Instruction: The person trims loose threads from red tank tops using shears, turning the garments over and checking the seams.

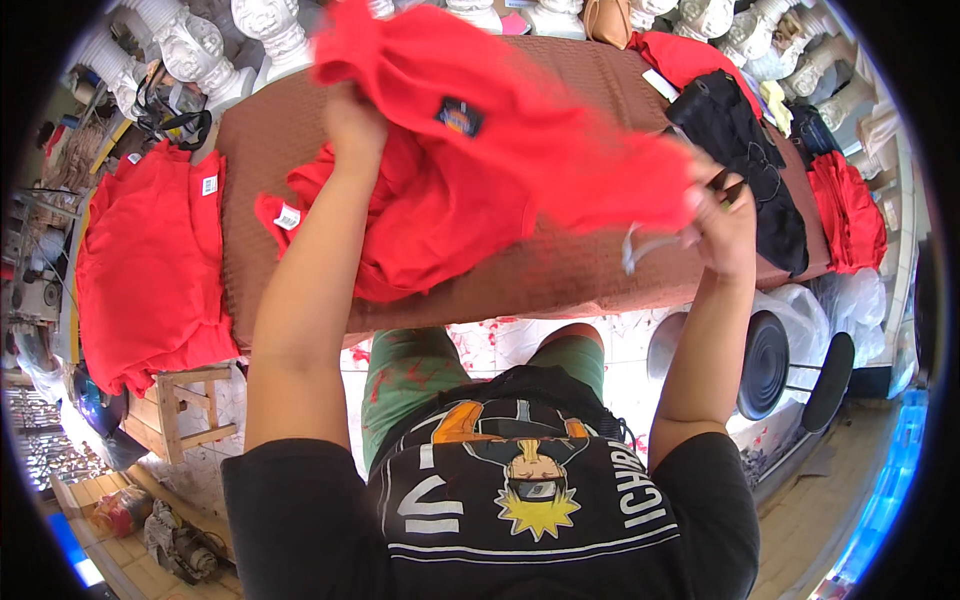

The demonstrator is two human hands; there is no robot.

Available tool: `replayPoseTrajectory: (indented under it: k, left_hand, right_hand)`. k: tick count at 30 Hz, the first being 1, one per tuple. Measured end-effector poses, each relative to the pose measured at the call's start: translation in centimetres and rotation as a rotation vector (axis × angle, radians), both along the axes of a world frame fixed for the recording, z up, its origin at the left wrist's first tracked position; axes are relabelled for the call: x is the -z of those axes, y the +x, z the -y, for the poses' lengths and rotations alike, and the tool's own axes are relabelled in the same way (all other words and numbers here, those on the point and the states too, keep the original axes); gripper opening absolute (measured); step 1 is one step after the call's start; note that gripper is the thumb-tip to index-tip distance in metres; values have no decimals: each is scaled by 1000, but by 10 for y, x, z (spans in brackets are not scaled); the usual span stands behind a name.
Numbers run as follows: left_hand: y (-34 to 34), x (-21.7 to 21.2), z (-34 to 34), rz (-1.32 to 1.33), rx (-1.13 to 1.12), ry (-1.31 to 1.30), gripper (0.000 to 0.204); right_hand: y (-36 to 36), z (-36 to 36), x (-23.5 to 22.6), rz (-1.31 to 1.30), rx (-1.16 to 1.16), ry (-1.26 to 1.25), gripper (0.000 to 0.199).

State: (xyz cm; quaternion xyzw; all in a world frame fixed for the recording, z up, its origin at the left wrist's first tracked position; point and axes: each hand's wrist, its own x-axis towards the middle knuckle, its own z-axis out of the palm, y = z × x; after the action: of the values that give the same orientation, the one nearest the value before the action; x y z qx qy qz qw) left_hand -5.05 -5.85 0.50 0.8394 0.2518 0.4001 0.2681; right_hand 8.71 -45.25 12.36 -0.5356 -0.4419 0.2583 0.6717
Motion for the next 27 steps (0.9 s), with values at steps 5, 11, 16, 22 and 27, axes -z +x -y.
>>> replayPoseTrajectory:
  k: [5, 11, 16, 22, 27]
  left_hand:
    - [-78, 40, 44, -773, -275, 376, 45]
    - [-122, -5, 138, -446, -139, 290, 32]
    - [-118, -39, 188, -73, 52, 137, 17]
    - [-91, -24, 246, -150, 469, 164, 17]
    - [-65, 6, 268, -240, 516, 393, 21]
  right_hand:
    - [75, 3, 74, -191, 626, -244, 32]
    - [56, 20, 100, 175, 609, -494, 31]
    - [32, 37, 79, 535, 588, -683, 33]
    - [-13, 46, 51, 543, 433, -667, 25]
    - [-38, 43, 73, 764, 275, -563, 24]
